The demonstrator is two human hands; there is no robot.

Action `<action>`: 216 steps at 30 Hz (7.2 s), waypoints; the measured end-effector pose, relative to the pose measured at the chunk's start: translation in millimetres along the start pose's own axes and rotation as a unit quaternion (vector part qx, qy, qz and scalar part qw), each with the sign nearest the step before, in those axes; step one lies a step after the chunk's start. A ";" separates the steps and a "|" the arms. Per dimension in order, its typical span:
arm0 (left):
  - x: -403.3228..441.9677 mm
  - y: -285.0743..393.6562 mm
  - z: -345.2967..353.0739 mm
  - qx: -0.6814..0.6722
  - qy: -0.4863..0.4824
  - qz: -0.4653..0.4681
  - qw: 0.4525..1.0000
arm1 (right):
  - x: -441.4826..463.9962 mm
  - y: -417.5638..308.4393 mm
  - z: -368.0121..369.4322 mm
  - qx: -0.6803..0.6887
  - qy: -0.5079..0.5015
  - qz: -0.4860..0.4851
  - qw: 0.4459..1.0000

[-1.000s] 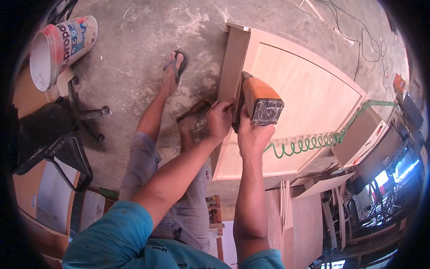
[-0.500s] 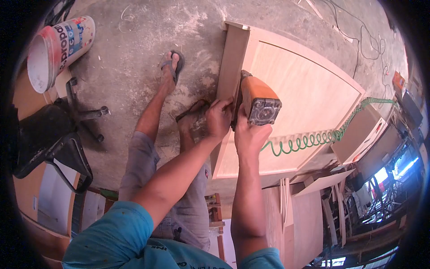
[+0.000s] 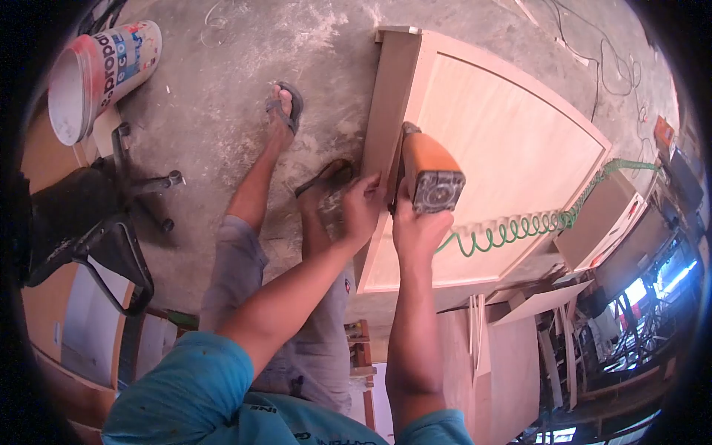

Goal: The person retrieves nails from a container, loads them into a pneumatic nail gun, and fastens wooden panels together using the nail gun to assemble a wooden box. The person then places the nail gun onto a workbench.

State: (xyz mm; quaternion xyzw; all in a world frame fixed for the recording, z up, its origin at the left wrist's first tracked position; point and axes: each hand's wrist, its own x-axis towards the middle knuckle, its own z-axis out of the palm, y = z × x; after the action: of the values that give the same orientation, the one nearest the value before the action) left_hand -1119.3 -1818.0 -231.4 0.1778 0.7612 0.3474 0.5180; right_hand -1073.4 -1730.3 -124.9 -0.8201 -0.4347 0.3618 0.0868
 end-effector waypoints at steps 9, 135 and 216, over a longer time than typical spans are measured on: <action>-22.9 -23.9 -0.6 0.073 -0.003 0.018 0.997 | -33.6 56.6 5.5 0.035 -0.006 -0.067 0.997; -207.2 -217.3 -29.0 0.150 -0.045 -0.037 0.987 | -205.5 241.2 0.1 -0.031 -0.034 -0.021 0.999; -300.2 -297.0 -35.8 0.237 -0.028 -0.085 0.967 | -295.3 363.1 -2.5 -0.056 -0.068 -0.075 0.993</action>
State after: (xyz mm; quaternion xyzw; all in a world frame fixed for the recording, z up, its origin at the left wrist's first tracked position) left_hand -1005.3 -2226.2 -235.5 0.2399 0.8194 0.1062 0.5097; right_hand -941.9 -2179.3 -136.0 -0.7625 -0.5193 0.3842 0.0380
